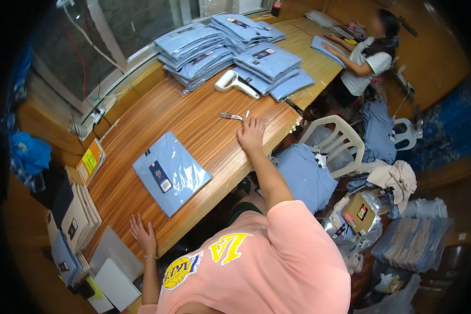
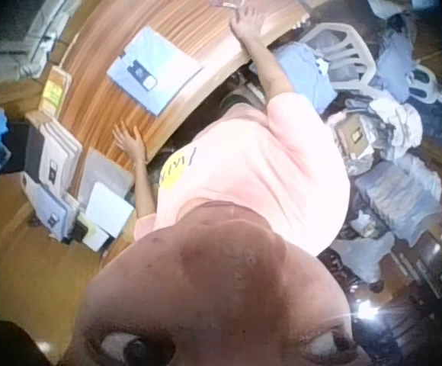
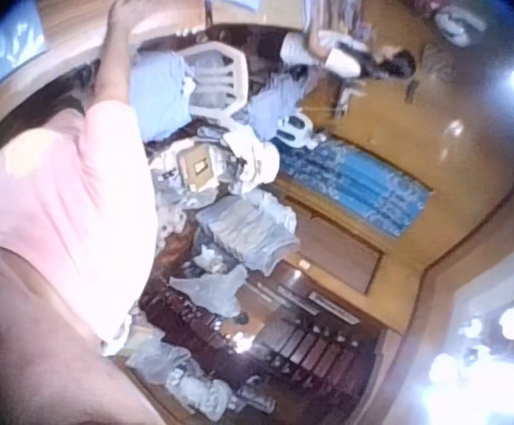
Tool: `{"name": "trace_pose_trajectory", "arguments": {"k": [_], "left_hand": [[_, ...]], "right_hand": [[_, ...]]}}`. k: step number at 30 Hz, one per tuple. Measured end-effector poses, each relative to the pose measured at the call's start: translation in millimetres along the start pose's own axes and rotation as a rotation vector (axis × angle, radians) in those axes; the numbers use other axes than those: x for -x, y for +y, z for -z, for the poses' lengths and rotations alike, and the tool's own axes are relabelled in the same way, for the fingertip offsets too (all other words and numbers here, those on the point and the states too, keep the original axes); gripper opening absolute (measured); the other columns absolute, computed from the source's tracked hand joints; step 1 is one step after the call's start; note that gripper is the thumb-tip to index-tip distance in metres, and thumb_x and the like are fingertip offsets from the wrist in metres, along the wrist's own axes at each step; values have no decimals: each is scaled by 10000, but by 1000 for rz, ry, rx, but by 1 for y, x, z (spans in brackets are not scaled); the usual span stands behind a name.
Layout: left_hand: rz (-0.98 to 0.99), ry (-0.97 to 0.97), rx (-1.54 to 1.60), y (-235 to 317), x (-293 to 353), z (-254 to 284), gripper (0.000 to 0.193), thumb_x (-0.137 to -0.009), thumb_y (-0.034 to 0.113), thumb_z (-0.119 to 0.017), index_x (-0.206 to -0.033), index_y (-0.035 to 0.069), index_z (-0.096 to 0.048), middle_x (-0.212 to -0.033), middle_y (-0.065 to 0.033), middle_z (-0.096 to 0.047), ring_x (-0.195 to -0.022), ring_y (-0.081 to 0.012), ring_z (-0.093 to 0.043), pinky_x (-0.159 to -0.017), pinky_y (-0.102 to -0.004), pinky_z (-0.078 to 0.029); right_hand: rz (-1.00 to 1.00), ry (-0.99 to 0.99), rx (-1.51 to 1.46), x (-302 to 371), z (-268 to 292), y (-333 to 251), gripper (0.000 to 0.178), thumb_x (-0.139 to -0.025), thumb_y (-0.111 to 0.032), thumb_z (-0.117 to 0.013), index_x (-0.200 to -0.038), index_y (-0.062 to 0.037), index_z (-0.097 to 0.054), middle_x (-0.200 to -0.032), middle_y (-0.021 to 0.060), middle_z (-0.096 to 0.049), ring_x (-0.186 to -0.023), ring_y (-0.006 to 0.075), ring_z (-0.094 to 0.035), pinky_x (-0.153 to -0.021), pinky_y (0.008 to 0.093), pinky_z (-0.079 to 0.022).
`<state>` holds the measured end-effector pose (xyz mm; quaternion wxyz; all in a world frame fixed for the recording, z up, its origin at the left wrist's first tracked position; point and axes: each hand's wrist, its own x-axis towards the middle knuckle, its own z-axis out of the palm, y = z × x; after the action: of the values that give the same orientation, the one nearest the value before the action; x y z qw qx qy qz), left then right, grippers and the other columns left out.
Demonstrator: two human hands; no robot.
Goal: The person folds a light blue collared shirt on a wooden table, places cardboard inside for structure, secures the collar with a clip, attaches a tag, and seals it inside a clear plastic bag.
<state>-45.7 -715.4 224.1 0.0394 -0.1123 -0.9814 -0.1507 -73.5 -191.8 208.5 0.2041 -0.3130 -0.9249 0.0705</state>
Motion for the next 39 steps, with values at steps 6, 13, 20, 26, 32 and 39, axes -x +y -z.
{"name": "trace_pose_trajectory", "arguments": {"k": [6,13,20,26,32,39], "left_hand": [[-6,13,-2,2,2,0,531,-894,246,-514,-1380,102,-357,-1476,-118,-244,-1374,-317,-169,-1088,-516,-113],[-9,10,28,7,1,-5,529,-892,250,-513,-1379,110,-361,-1474,-114,-248,-1372,-317,-171,-1094,-507,-104],[29,35,1,1,6,3,525,-889,269,-518,-1370,117,-373,-1460,-120,-275,-1357,-324,-203,-1085,-496,-137],[18,30,0,0,-1,-2,534,-893,305,-518,-1376,132,-368,-1460,-118,-270,-1369,-309,-174,-1095,-501,-121],[72,28,46,11,3,5,517,-897,303,-510,-1376,158,-379,-1473,-78,-261,-1372,-284,-181,-1098,-490,-118],[372,-47,58,22,-9,-9,525,-862,273,-535,-1352,147,-395,-1463,-137,-257,-1363,-331,-183,-1093,-506,-131]], "right_hand": [[-22,-28,19,4,1,4,559,-834,-345,-489,-1345,-141,-392,-1295,155,-411,-1260,325,-329,-1033,579,-204],[-28,-41,14,6,1,12,547,-845,-351,-484,-1343,-143,-394,-1313,167,-400,-1271,332,-314,-1028,575,-222],[10,-60,65,-2,-3,-1,565,-856,-361,-467,-1368,-146,-366,-1318,186,-410,-1263,369,-330,-1026,578,-223],[1,5,0,4,6,7,633,-848,-350,-488,-1409,-132,-294,-1300,199,-419,-1237,384,-352,-1025,573,-222],[69,-53,71,4,-9,14,623,-855,-354,-499,-1402,-133,-300,-1296,192,-413,-1254,348,-334,-1029,571,-207],[119,-17,-124,-5,-9,23,614,-841,-335,-546,-1375,-108,-347,-1314,191,-393,-1250,338,-335,-1008,578,-208]]}}
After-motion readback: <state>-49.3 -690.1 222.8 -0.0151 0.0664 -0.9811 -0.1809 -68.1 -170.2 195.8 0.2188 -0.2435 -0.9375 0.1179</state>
